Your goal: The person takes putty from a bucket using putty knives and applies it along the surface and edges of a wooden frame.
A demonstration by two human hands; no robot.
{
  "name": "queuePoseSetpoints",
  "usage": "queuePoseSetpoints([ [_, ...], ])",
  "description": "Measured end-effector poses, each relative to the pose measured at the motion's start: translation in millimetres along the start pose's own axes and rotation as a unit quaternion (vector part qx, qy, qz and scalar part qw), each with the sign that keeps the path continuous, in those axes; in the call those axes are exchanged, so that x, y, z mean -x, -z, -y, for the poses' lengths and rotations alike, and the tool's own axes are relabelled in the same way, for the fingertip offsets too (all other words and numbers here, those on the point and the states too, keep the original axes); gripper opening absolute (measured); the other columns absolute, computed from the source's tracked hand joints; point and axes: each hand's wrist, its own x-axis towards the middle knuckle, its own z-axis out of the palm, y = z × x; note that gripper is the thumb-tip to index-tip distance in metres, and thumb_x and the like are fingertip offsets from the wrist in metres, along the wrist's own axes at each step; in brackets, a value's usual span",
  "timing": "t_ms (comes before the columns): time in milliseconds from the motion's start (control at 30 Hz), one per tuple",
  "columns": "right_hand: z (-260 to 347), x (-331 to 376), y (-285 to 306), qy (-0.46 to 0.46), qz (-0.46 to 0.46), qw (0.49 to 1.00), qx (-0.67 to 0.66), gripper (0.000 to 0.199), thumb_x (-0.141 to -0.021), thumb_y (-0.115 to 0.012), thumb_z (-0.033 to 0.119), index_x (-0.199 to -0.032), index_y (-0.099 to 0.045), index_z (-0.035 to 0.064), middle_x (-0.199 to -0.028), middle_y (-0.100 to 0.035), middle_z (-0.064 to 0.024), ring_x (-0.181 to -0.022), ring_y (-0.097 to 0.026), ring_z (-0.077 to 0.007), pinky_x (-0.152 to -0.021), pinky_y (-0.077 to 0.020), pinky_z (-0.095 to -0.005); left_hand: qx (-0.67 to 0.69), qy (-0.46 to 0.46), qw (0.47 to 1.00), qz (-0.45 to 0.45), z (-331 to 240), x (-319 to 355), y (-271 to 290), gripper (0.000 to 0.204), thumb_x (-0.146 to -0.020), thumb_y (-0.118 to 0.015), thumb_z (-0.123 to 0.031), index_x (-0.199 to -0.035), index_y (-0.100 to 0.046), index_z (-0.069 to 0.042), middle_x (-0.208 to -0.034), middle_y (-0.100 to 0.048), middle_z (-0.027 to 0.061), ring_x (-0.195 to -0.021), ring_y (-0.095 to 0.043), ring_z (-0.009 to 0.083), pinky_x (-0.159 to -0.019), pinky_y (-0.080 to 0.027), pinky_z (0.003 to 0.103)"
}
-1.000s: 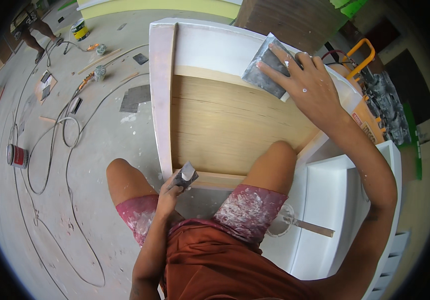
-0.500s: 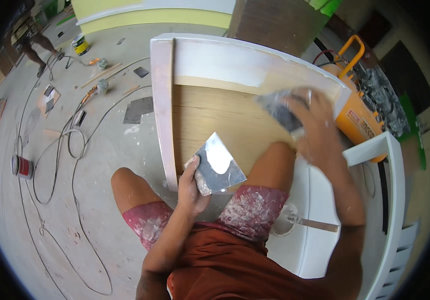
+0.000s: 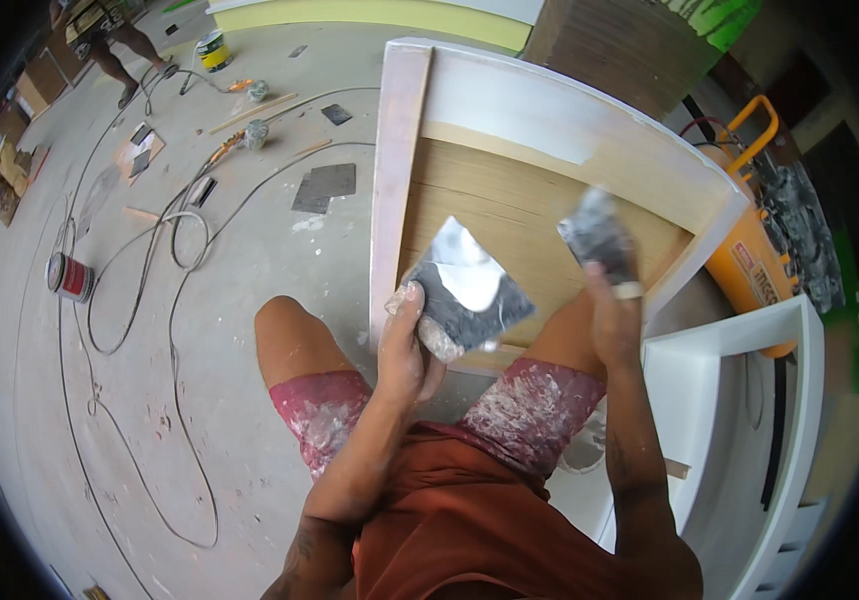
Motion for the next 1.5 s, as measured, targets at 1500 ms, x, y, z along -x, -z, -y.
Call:
queuePoseSetpoints([
  [1500,61,-153,-93,0.637,0.164,0.47,0.589,0.043,-0.087,-0.056,0.014,-0.129,-0.058,0.023,-0.136,-0.055,0.0015,-0.126,-0.048,-0.0178,-0.105,-0.0321,-0.0408,-0.045,0.014,0.994,-0.094,1,23,163,0.055,-0.086,-0.055,-0.013,-0.138,-0.041,-0.001,-0.129,-0.056,0.015,-0.117,-0.06,0.0314,-0.095,-0.053,0.05],
])
